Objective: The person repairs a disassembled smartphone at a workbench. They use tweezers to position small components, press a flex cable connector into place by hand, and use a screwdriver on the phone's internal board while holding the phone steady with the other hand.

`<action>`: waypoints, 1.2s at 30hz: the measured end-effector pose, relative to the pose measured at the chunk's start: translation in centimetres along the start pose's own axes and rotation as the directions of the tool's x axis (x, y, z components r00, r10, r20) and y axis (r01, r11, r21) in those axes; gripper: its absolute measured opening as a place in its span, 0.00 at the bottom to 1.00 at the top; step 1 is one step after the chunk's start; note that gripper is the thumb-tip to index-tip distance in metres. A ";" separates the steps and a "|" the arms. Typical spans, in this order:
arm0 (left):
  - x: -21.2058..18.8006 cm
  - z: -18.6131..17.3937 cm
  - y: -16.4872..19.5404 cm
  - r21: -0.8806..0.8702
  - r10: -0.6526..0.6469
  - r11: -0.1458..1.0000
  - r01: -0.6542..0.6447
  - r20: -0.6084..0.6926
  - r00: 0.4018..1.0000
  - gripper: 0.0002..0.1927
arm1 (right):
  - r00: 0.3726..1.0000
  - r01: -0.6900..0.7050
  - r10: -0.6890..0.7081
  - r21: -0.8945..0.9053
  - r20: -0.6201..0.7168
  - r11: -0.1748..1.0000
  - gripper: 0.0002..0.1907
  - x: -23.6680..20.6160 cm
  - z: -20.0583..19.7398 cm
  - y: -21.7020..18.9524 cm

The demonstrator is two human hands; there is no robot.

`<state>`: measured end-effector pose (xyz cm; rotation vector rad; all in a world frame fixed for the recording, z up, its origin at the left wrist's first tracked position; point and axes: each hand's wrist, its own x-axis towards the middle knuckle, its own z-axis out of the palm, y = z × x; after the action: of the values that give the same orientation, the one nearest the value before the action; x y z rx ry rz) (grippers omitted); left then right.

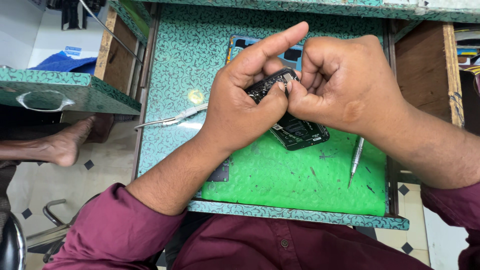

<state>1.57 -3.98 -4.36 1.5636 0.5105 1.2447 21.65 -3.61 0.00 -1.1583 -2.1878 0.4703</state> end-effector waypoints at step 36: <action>-0.1 -0.3 0.5 -0.042 -0.046 0.998 0.047 0.033 0.998 0.31 | 1.000 -0.007 0.007 0.027 -0.019 1.000 0.18 -0.5 0.3 -0.5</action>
<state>1.17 -4.11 -3.92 1.5250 0.4934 1.1858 21.34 -4.29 -0.06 -1.1522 -2.1556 0.4883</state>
